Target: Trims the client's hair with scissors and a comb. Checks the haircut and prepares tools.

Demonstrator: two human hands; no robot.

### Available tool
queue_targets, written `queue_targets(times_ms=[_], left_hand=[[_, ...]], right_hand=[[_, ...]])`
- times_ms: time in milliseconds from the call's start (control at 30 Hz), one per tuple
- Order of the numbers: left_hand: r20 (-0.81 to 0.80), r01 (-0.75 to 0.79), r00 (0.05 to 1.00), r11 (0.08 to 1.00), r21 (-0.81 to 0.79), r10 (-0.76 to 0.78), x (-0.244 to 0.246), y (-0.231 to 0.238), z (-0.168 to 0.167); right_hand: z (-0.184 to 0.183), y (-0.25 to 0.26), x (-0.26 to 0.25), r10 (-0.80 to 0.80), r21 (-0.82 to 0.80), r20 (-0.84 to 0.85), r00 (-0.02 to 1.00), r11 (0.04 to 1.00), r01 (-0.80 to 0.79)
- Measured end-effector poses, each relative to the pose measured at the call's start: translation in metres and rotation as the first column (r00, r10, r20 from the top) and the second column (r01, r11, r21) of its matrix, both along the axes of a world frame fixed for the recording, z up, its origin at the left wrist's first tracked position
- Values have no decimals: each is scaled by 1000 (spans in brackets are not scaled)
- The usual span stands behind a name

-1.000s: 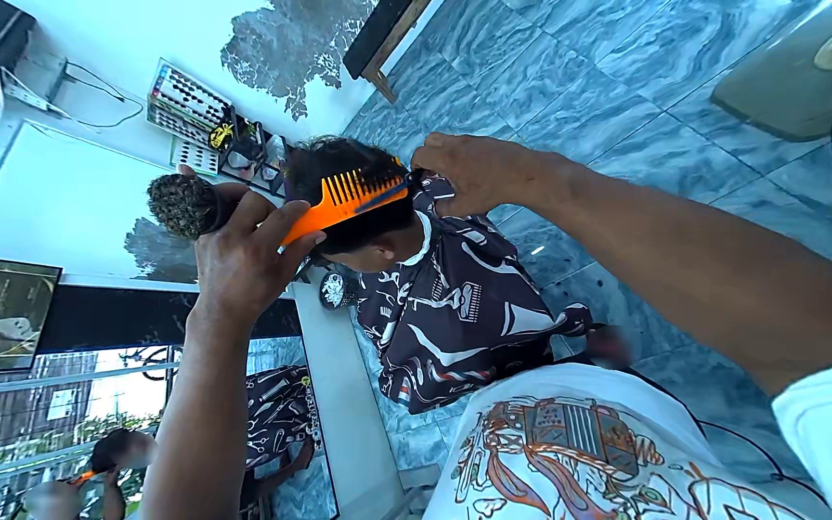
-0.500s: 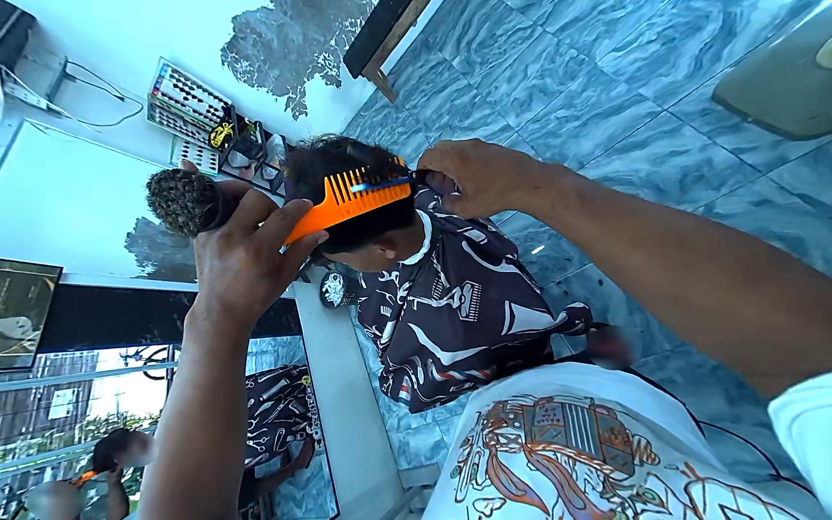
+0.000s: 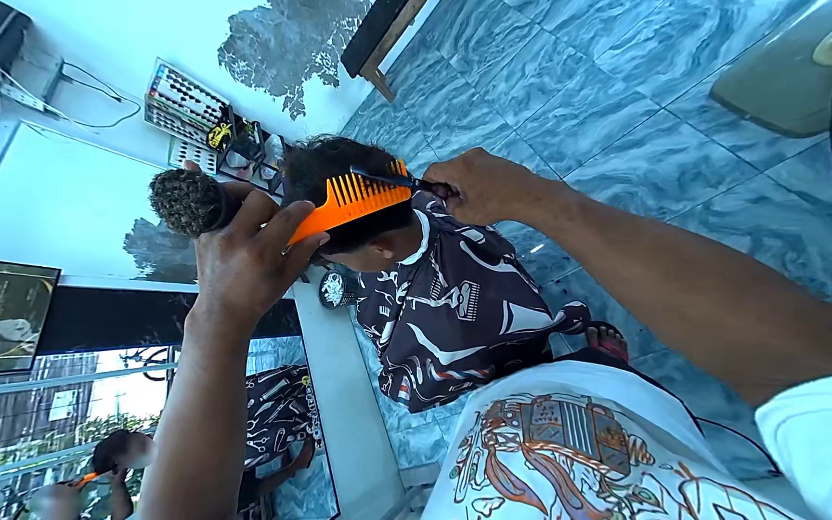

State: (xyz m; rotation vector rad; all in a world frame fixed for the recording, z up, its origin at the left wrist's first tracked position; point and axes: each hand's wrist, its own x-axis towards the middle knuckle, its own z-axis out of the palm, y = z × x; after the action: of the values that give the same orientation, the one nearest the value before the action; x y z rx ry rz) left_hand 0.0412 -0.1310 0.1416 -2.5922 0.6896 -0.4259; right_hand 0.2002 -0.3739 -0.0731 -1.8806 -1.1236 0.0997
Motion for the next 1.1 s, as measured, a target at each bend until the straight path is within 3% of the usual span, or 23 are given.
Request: queue_targets(times_ms=[133,600,700,767,833,867,933,1000,1100], left_hand=[[-5,1,1000,1000,2,-1,0,-1,-2],[-10,-18,1000,1000,2,18,2,-2,-8],[-60,-35,998,999,17,36,-4,-8,-12],[-222,-21,974,993,114,46,-29,-15,-27],[-352,53,936,988,149,3,-62,-5,-57],[-353,24,936,997,80,6,-78,3,-69],[-202,-138,974,979,-150,106,-98,4,-85],[-39,-313,945,871,-379,323,-91,-16,-96],[-89,-513,829,690,-511,551,-53,-53,-113]], right_hand=[[-5,-1,-5,80,23,-110,991,997,-78],[-21,2,-16,46,74,-165,985,997,-34],[-22,-3,-21,108,133,-296,949,989,-72],[-37,-16,-32,190,213,-569,800,974,-80],[-64,-42,-46,161,224,-798,581,974,38],[-83,-53,-52,132,215,-856,499,970,113],[-119,-71,-61,110,205,-930,350,947,246],[-138,-75,-67,112,185,-970,216,917,354],[-140,-66,-68,142,180,-983,116,868,463]])
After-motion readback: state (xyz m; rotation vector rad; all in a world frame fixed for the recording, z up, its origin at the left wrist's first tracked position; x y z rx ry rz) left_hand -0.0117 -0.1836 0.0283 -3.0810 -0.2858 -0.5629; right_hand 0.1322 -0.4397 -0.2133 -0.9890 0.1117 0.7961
